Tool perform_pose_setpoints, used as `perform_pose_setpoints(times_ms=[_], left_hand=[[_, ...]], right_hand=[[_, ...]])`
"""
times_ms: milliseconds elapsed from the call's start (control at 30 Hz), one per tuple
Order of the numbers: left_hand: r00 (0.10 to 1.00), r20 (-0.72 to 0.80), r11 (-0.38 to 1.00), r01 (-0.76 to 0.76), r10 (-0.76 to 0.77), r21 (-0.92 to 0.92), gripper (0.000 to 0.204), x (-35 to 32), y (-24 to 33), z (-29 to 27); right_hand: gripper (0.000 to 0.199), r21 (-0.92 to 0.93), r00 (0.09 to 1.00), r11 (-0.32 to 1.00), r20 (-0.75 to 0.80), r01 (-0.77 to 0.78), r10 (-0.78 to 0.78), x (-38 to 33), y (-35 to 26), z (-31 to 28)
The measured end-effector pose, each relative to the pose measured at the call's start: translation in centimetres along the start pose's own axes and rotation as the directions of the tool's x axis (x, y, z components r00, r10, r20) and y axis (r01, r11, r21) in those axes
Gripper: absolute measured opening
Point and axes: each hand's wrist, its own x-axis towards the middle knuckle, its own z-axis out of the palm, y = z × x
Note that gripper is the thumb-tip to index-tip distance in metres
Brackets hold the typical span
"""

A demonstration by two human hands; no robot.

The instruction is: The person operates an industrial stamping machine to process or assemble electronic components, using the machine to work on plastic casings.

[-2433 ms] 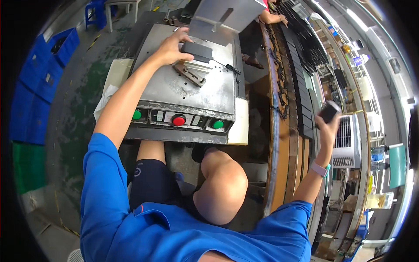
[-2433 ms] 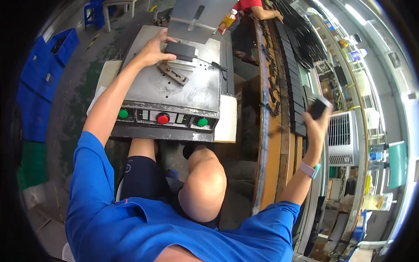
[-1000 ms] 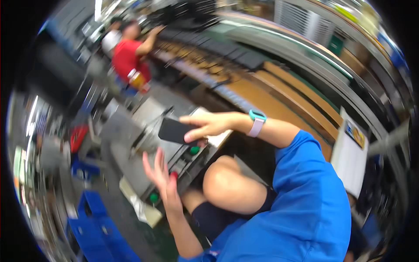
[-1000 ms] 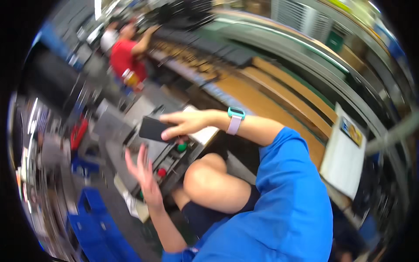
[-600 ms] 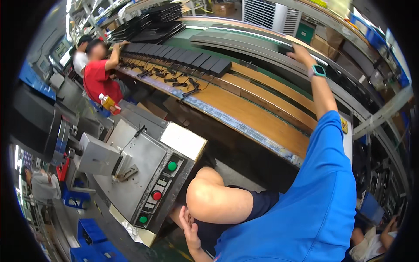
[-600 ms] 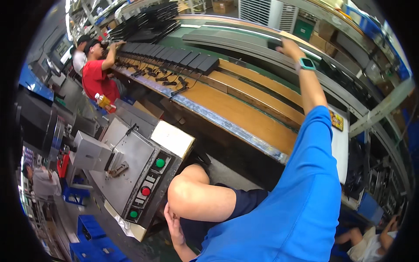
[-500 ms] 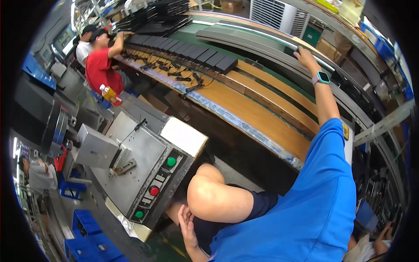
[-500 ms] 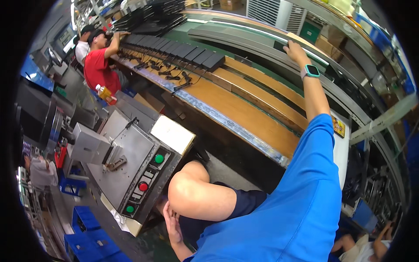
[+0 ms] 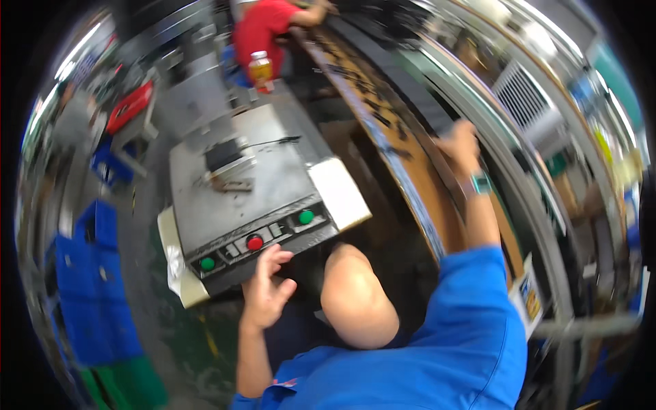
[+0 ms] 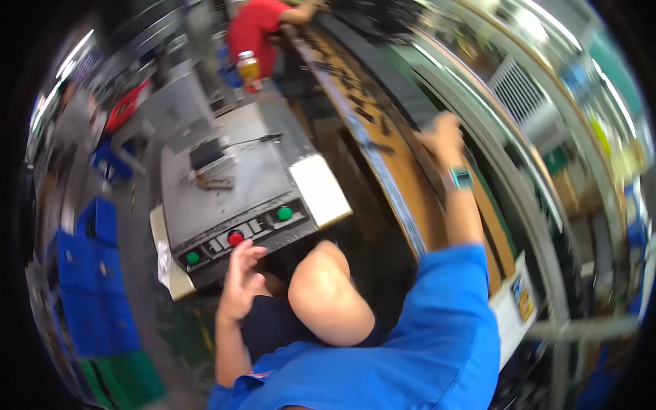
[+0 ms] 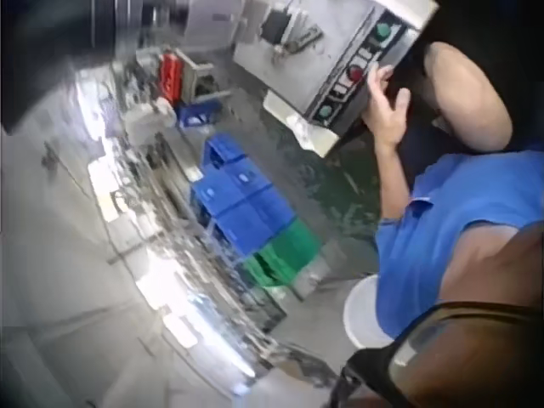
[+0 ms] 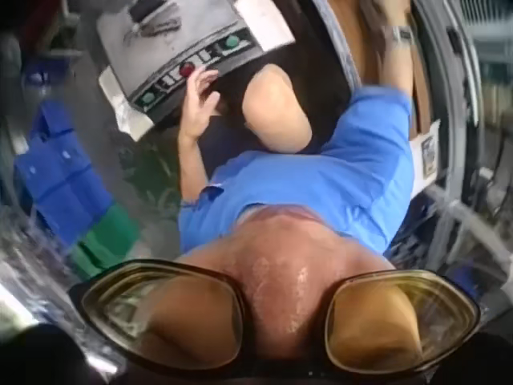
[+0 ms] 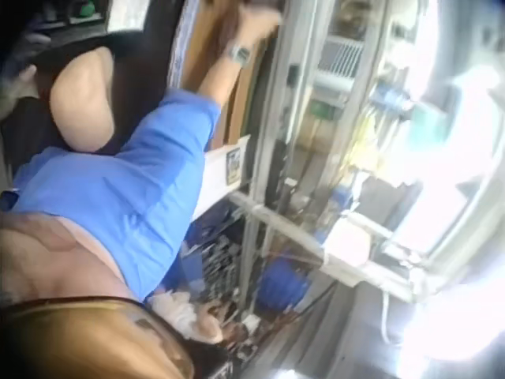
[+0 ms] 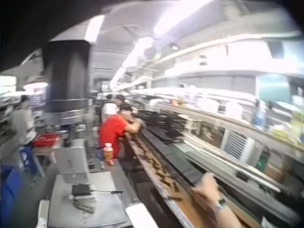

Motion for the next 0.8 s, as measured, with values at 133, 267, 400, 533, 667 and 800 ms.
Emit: perform_pose_setpoints(times_ms=[133,267,400,533,667,800], left_hand=[[0.935,-0.353,0.99,0.053,-0.003,0.133,0.048,3.3,-2.7,-8.5],[0.827,-0.495,0.903,-0.039,0.269,0.427,0.049,11.0,-5.5,-16.2],[0.842,-0.31,0.802,-0.217,0.443,0.556,0.075,18.8,-7.6,-19.0],[0.929,-0.238,0.958,-0.263,0.284,0.114,0.081,21.3,-5.4,-18.8],[0.931,-0.354,0.907,-0.225,0.091,-0.356,0.079,14.1,-2.7,-17.4],[0.904,-0.427,0.311,-0.407,0.004,-0.859,0.063,4.9,-1.3,-11.5]], right_hand=[[0.092,-0.308,0.568,0.832,-0.618,0.461,-0.543,-0.7,2.3,-7.1],[0.081,0.279,0.615,0.689,-0.728,0.669,-0.303,-2.0,-4.1,-13.1],[0.06,0.698,0.885,0.566,-0.226,0.439,-0.407,-5.2,-10.5,-10.8],[0.056,0.672,0.697,0.43,-0.181,0.603,-0.694,-7.0,-16.1,-2.5],[0.045,0.627,0.498,0.733,0.562,0.264,-0.661,-5.4,-19.9,4.7],[0.045,0.778,0.547,0.608,0.443,0.159,-0.71,-3.6,-22.9,11.5]])
